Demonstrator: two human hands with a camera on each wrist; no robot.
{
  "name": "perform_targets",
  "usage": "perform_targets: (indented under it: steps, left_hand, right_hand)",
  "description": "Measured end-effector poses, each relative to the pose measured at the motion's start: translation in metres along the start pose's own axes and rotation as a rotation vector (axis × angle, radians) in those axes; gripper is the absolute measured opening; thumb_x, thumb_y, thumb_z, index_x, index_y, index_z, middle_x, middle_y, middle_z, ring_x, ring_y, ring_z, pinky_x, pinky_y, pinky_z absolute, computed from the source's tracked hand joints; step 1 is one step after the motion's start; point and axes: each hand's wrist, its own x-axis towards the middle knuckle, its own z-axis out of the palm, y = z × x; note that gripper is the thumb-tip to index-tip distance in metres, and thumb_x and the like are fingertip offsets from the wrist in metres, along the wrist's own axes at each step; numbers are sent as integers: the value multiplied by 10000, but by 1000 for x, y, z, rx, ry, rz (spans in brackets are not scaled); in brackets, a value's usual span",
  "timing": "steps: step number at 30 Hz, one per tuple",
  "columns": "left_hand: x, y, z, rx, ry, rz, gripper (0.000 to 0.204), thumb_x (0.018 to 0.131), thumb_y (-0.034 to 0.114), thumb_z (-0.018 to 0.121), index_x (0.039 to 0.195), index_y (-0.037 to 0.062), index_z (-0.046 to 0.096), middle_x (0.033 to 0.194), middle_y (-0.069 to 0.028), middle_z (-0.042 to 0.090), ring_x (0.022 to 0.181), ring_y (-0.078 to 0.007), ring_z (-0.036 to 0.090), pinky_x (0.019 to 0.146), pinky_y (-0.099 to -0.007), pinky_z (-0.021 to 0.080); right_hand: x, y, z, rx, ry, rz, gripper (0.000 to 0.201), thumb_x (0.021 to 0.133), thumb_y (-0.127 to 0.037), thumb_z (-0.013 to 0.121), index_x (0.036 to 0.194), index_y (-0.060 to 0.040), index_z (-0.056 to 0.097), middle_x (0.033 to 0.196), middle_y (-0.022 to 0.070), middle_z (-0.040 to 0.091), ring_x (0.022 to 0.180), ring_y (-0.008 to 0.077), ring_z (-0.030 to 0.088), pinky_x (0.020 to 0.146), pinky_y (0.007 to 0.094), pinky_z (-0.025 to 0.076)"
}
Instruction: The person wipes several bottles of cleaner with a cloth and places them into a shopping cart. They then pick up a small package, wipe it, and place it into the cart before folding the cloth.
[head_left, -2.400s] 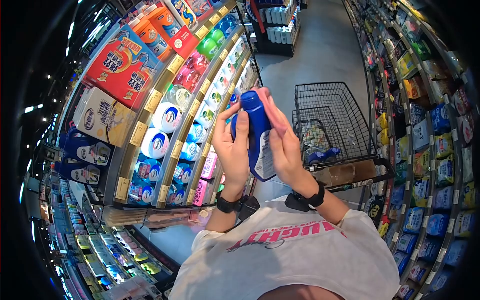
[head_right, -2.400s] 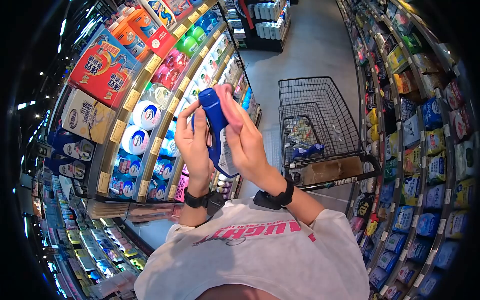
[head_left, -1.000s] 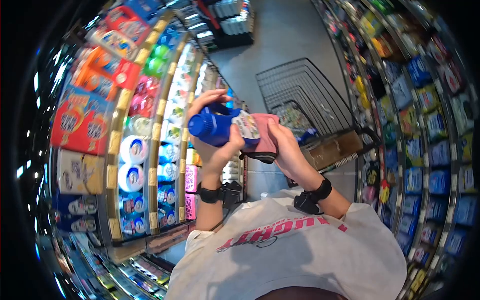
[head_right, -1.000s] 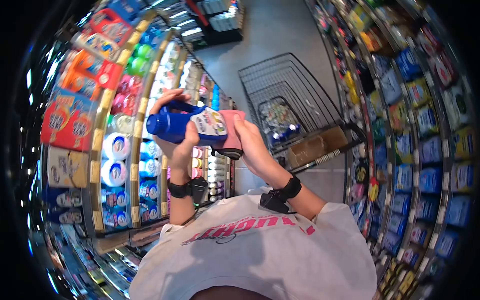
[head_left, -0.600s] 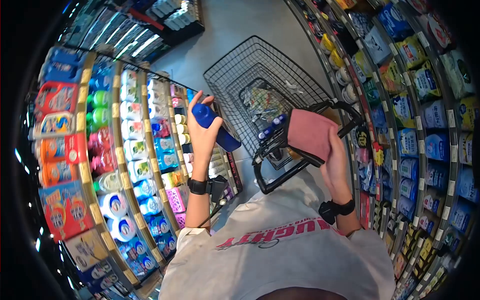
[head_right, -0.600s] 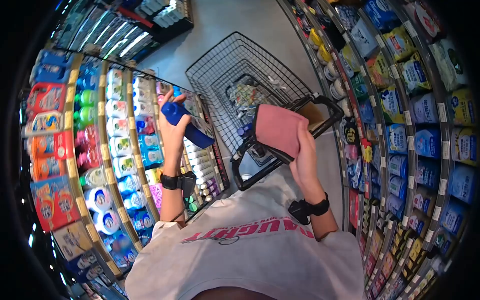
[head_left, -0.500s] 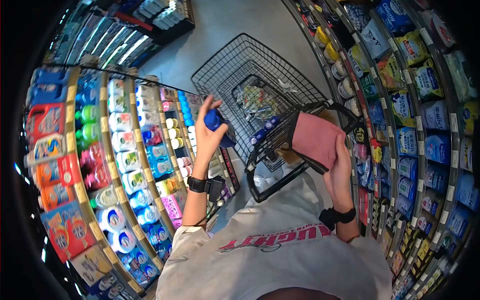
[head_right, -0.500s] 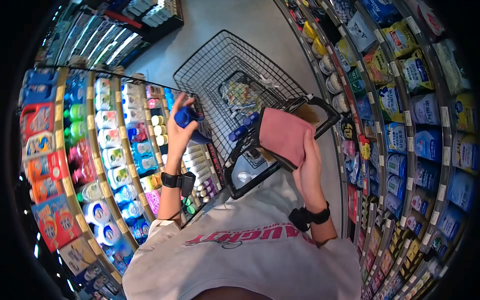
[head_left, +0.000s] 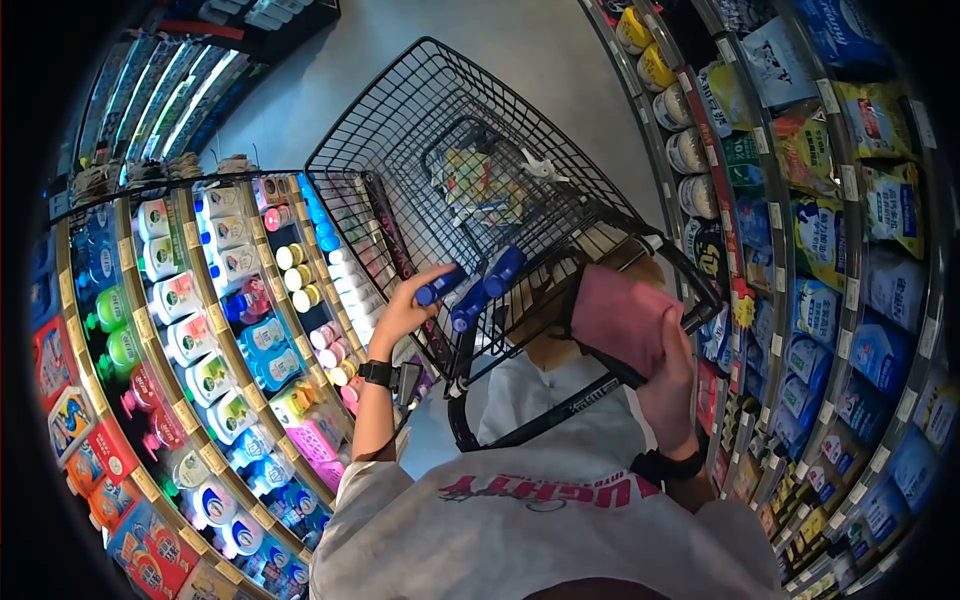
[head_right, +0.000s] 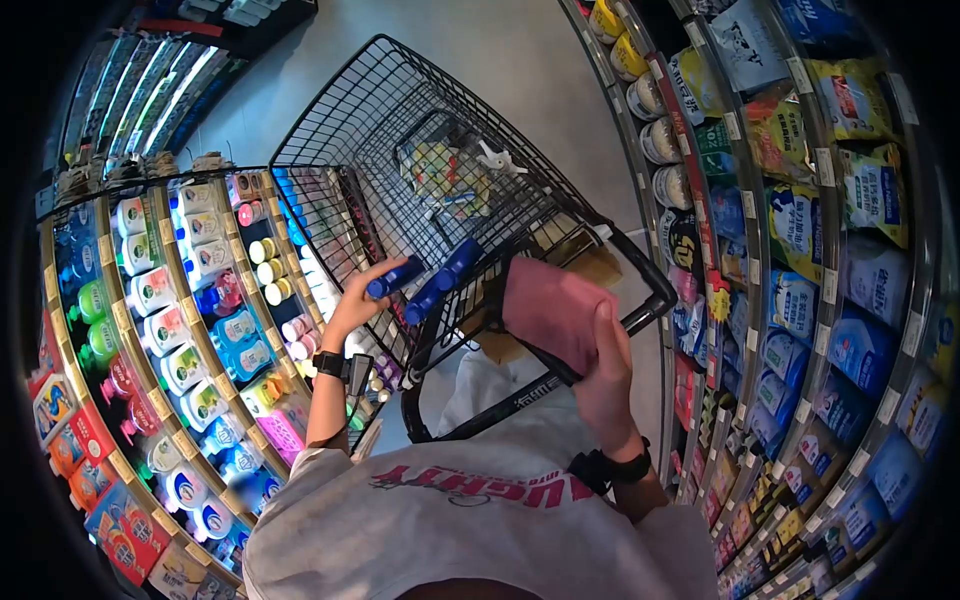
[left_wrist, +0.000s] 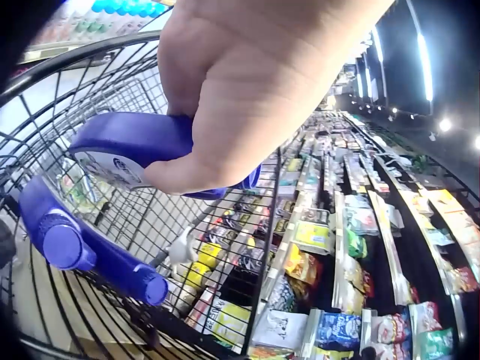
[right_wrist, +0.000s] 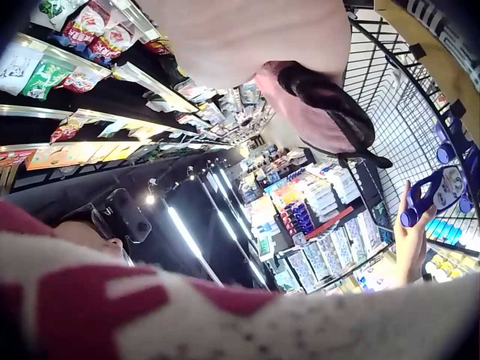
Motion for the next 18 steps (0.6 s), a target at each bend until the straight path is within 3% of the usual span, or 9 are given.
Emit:
perform_targets:
  steps: [1,4,5,6,8,11,14,18]
  left_hand:
    - [-2,-4,2,85,-45,37,730,711,-141,607,1397,106,571,1436,-188,559,1373,-341,492,1143,-365,374]
    - [-14,-21,9,197,-63,-31,691,730,-120,589,1382,110,583,1455,-169,538,1390,-319,476,1176,-399,335]
    - [-16,-26,10,228,-37,-22,632,776,-39,662,1386,94,565,1434,-217,525,1348,-382,488,1127,-403,396]
    - [-19,-20,9,230,-25,-25,632,776,-39,662,1386,94,565,1434,-217,525,1348,-382,488,1127,-403,396]
    - [-25,0,6,279,93,-26,644,799,13,705,1412,65,516,1375,-231,548,1291,-394,519,1088,-409,423]
    - [-40,12,13,402,218,-41,604,816,70,729,1379,28,512,1281,-222,578,1202,-406,549,1037,-429,452]
    - [-64,16,23,472,333,23,497,836,71,703,1310,25,560,1266,-185,599,1178,-391,572,982,-437,491]
    - [-133,39,30,351,520,101,353,917,114,662,1250,14,598,1227,-177,630,1130,-382,605,965,-425,503]
  right_hand:
    - [3,-2,2,-10,20,19,527,1087,-415,405,1355,24,516,1278,117,619,1166,194,621,1007,322,486]
    - [9,-3,6,-6,1,38,495,1082,-402,433,1352,3,525,1276,106,615,1181,192,614,1015,331,489]
    - [10,-2,6,11,-32,35,463,1081,-379,449,1356,-14,527,1284,99,608,1207,193,605,1031,342,486]
    - [11,5,2,9,-43,38,463,1081,-379,449,1356,-14,527,1284,99,608,1207,193,605,1031,342,486]
    - [14,24,-6,-238,71,-144,444,1079,-362,464,1342,-11,534,1268,98,609,1199,189,604,1019,342,490]
    - [9,13,20,-67,-20,-3,437,1077,-354,475,1330,-3,539,1278,98,610,1197,190,605,1011,339,488]
    - [6,31,25,-80,-12,-30,437,1072,-353,489,1322,3,542,1297,100,608,1188,194,614,1012,336,483]
    - [-13,47,56,-114,-154,-51,485,1079,-371,469,1338,33,534,1348,120,593,1234,196,582,1066,331,427]
